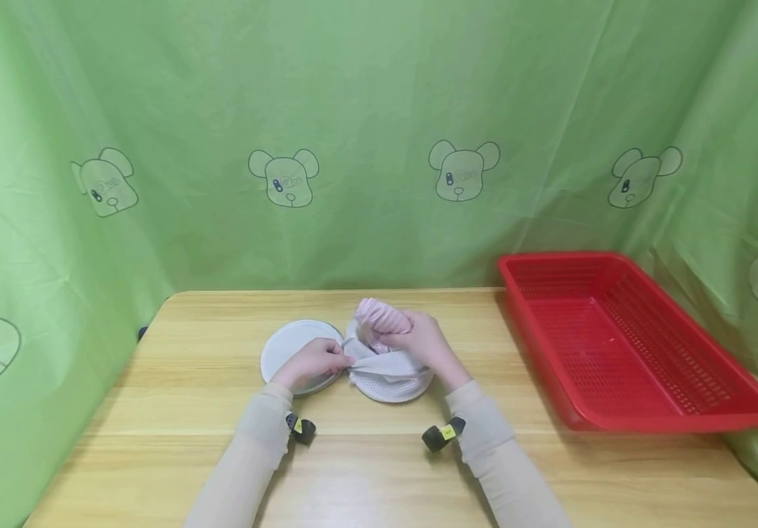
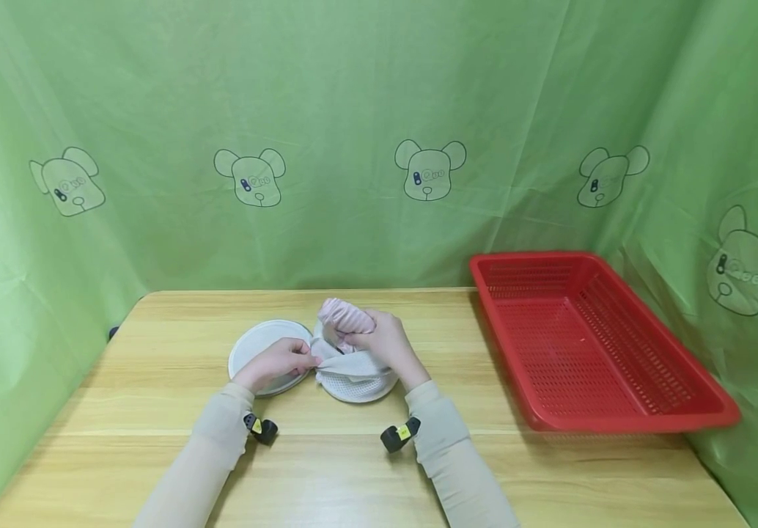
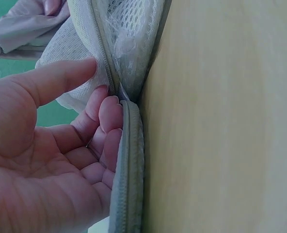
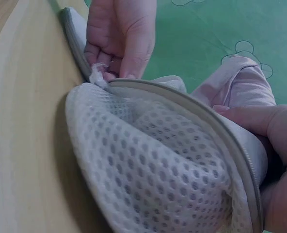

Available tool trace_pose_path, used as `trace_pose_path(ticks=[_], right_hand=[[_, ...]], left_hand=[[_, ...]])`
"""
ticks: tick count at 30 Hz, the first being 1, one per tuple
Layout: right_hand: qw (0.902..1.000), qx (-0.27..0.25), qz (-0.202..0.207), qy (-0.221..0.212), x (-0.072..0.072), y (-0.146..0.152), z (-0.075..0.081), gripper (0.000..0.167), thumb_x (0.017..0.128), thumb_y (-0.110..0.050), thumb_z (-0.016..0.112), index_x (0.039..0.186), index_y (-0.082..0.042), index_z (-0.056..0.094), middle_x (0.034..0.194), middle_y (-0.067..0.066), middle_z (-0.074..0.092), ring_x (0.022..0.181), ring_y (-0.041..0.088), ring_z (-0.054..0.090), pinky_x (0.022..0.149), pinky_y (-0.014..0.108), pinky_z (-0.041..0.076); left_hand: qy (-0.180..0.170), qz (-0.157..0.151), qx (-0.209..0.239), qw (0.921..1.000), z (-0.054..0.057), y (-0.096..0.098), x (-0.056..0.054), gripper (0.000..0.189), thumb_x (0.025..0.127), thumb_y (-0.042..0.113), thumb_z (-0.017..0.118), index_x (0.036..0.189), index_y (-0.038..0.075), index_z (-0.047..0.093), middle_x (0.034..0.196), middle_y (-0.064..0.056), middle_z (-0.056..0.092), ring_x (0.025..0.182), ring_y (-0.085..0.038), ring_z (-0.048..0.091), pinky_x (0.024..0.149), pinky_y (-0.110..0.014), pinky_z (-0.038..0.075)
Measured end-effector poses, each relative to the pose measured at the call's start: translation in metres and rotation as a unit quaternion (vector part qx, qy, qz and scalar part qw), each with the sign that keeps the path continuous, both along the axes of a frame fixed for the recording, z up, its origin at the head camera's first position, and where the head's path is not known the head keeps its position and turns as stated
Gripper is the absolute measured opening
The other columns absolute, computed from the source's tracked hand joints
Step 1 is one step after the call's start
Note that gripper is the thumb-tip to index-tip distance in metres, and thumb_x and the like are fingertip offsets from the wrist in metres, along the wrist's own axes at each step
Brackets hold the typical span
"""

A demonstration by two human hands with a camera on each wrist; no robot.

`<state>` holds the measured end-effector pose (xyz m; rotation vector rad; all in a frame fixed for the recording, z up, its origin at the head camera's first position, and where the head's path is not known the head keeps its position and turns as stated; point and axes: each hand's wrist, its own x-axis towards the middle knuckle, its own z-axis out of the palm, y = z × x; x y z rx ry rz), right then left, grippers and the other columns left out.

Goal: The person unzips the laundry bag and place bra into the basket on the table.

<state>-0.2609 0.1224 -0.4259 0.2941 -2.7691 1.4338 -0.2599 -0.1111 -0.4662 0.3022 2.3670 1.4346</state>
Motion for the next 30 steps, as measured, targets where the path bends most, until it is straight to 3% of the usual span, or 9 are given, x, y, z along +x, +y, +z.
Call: trace_pose_path(ticks=[18, 30], right_hand=[[0.9981, -0.059, -0.02, 0.0, 0.004, 0.008, 0.018, 0.046, 0.076, -0.025, 0.082, 0.116, -0.011, 0.066, 0.113, 0.011, 0.071, 0.104, 0.026, 0.066, 0.093, 0.043, 0.052], [0.9954, -0.089, -0.022, 0.03, 0.004, 0.014, 0.024, 0.044, 0.078, -0.023, 0.081, 0.117, -0.011, 0.066, 0.115, 0.011, 0.071, 0.107, 0.027, 0.065, 0.095, 0.044, 0.052]], left_hand=[[0.004, -0.004, -0.006, 1.0, 0.0, 0.0, 0.0, 0.02, 0.086, 0.02, 0.07, 0.075, 0.01, 0.057, 0.067, 0.003, 0.053, 0.064, -0.012, 0.048, 0.066, -0.024, 0.042], [0.006, -0.005, -0.011, 0.9999, 0.0, -0.001, 0.0, 0.02, 0.086, 0.021, 0.07, 0.075, 0.01, 0.058, 0.066, 0.004, 0.052, 0.064, -0.011, 0.048, 0.065, -0.023, 0.042]])
